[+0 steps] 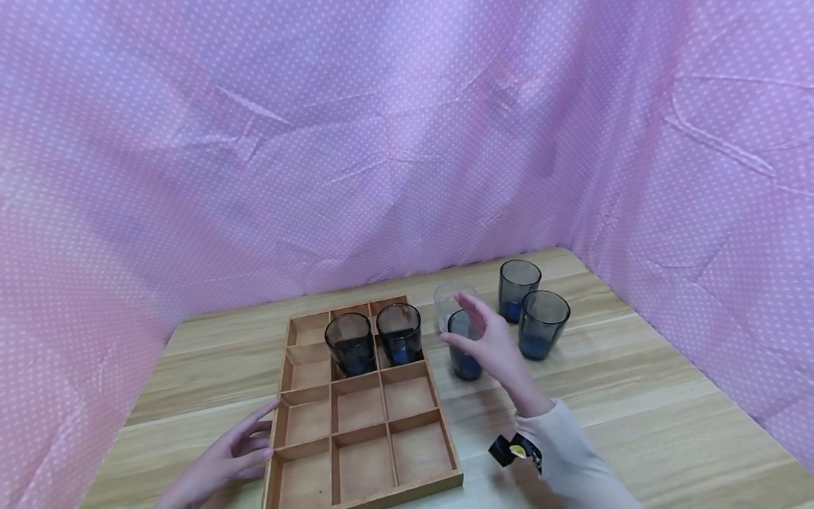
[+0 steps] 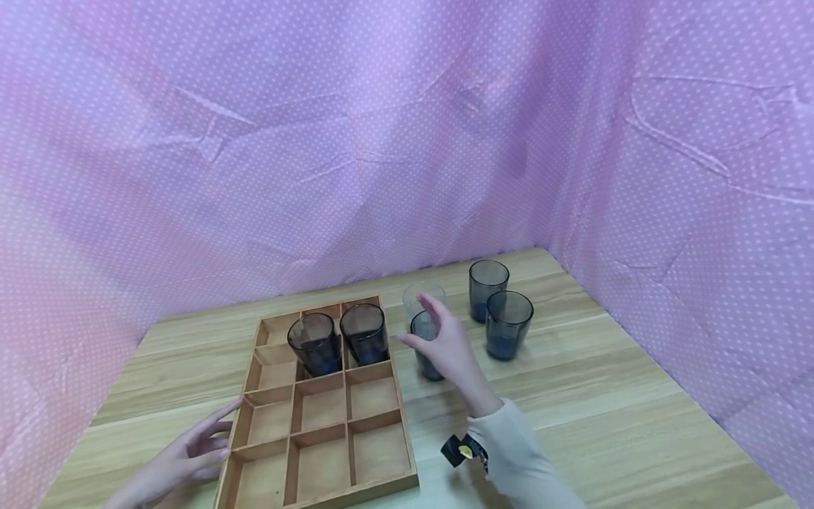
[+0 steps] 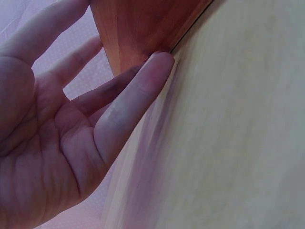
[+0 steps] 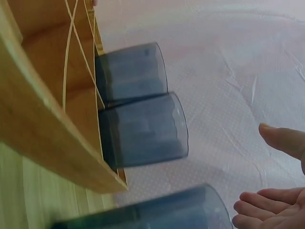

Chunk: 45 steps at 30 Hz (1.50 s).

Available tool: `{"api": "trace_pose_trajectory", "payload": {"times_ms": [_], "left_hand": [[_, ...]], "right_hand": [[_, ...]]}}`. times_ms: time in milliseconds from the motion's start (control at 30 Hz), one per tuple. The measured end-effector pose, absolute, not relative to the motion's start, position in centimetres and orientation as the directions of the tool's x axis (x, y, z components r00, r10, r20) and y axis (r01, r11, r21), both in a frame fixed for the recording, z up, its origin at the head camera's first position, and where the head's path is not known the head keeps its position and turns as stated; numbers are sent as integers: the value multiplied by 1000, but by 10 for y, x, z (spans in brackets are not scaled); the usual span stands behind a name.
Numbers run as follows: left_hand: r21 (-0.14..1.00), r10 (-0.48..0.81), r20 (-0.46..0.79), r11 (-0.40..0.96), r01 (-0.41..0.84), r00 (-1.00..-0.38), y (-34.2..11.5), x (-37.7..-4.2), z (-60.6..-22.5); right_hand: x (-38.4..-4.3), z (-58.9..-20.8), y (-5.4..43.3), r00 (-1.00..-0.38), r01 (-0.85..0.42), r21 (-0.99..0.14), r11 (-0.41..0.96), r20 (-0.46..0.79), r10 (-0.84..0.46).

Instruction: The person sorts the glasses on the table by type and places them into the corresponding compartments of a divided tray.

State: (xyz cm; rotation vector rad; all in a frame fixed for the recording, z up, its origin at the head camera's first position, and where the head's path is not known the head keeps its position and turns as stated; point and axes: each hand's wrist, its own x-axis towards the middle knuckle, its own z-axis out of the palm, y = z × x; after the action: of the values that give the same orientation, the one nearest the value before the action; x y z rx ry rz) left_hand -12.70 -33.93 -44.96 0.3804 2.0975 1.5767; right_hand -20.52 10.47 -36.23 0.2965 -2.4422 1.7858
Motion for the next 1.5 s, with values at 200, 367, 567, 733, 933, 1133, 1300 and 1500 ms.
{"api": "trace_pose_trajectory", "payload": {"times_ms": [200, 367, 567, 733, 933, 1133, 1300, 1500], "left_hand": [[956, 494, -207, 286, -68, -844, -340, -128, -450], [954, 493, -209, 292, -65, -845, -340, -129, -450], [954, 501, -221, 289, -79, -837, -340, -130, -450], [956, 510, -217, 282, -76, -833, -341, -130, -450], [960, 522, -201, 272, -61, -829, -341, -130, -451], [962, 528, -188, 268, -48, -828, -341, -129, -453], [962, 532, -193, 267, -53, -825, -341, -130, -453], [964, 538, -181, 261, -41, -823, -341, -130, -452]], "right_hand": [[-210, -360, 122, -980, -199, -911, 361, 179, -89], [-219, -364, 140, -961, -258, -901, 347, 205, -184], [-229, -372, 161, -924, -300, -896, 326, 187, -335], [-235, -380, 174, -904, -302, -895, 328, 159, -398], [-240, -389, 182, -887, -296, -909, 294, 147, -438], [-243, -396, 182, -889, -275, -915, 296, 124, -442], [-246, -402, 182, -893, -256, -923, 288, 111, -437], [-249, -408, 183, -886, -252, -929, 270, 109, -451]]}}
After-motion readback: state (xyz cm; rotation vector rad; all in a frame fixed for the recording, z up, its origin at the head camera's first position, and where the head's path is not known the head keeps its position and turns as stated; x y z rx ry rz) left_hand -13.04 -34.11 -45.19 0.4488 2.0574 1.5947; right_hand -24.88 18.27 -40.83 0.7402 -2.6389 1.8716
